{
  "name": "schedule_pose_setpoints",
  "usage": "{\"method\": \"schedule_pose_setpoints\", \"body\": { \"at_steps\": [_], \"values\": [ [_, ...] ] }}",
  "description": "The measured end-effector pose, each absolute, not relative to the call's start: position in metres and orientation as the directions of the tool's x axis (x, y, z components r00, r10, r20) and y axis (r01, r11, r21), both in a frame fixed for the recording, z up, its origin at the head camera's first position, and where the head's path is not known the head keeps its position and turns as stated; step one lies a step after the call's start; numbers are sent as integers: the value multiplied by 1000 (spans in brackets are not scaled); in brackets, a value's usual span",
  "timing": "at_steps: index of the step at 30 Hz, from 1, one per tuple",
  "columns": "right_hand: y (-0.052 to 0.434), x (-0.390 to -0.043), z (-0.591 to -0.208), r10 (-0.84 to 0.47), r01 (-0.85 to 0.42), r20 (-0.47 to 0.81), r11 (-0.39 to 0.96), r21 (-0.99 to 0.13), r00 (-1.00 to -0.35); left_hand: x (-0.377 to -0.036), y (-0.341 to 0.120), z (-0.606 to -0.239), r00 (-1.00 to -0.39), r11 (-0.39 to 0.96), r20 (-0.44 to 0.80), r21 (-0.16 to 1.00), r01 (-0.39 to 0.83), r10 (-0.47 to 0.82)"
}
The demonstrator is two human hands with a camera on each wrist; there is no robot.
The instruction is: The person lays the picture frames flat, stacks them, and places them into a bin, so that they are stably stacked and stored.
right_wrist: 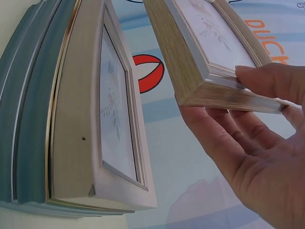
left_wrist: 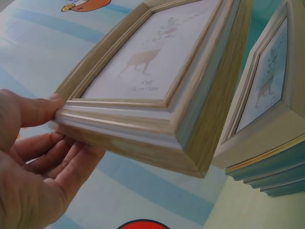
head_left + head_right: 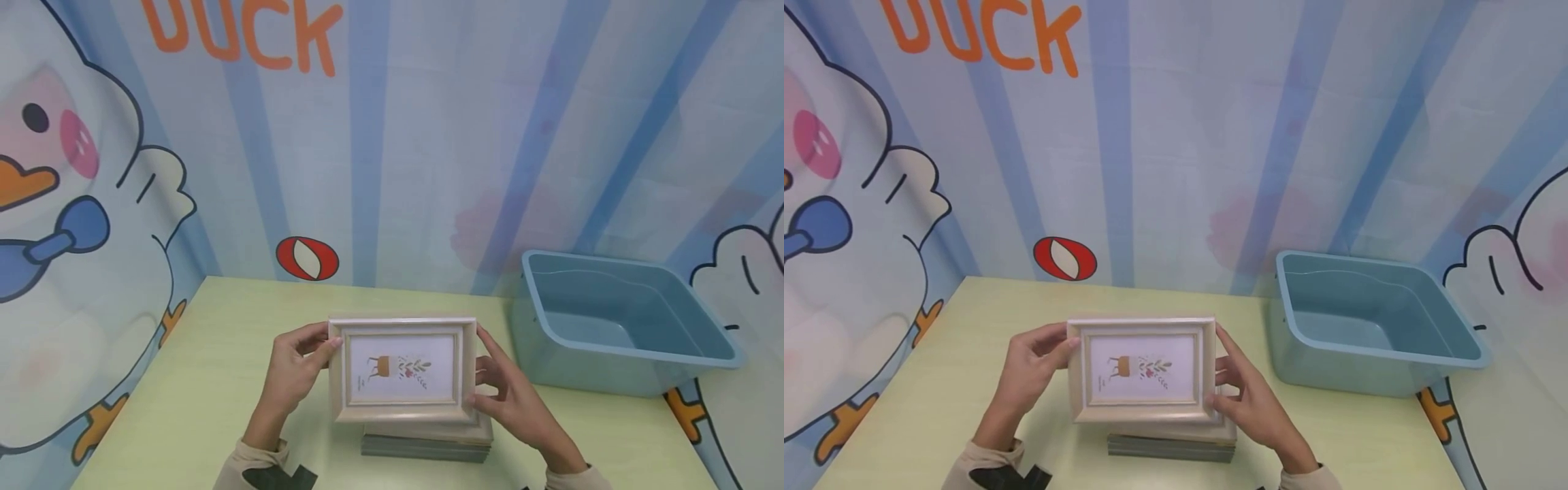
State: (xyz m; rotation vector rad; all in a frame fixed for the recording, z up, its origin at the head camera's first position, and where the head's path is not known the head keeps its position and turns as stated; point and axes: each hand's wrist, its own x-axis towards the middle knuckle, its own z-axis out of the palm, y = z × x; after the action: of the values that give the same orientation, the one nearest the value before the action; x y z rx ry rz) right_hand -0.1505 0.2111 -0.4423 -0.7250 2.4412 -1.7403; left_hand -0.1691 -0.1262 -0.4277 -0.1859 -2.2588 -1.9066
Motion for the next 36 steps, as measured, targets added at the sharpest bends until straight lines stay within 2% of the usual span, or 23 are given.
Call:
{"method": "schedule_pose_setpoints", "body": {
  "at_steps": [4,9,13,17,20,23,27,29,32,36],
  "values": [
    [212,-149,-446,-399,-355,248,222,-908,-883,-169,-125,-428,-984,120,175,978,170,-31],
    [213,-149,-451,-417,-355,284,102,-929,-863,-170,-119,-430,-980,7,153,988,153,-124],
    [211,-148,-455,-432,-334,291,25,-942,-854,-169,-109,-435,-971,-148,102,980,135,-215],
    [208,-149,-456,-425,-309,270,24,-951,-864,-167,-104,-441,-977,-322,15,943,85,-215],
    [207,-149,-455,-415,-289,250,31,-957,-874,-167,-108,-446,-993,-396,7,917,54,-121],
    [209,-149,-453,-415,-261,230,20,-965,-880,-169,-120,-453,-996,-370,67,928,43,53],
    [215,-148,-452,-442,-224,210,-21,-974,-872,-171,-140,-460,-923,-315,187,946,77,335],
    [217,-148,-452,-466,-207,204,-46,-977,-861,-171,-148,-462,-876,-301,218,950,88,430],
    [219,-147,-452,-495,-177,186,-66,-982,-849,-170,-155,-463,-833,-285,228,954,90,503],
    [220,-145,-453,-510,-131,145,-64,-989,-848,-169,-158,-463,-819,-264,215,961,81,532]
  ]
}}
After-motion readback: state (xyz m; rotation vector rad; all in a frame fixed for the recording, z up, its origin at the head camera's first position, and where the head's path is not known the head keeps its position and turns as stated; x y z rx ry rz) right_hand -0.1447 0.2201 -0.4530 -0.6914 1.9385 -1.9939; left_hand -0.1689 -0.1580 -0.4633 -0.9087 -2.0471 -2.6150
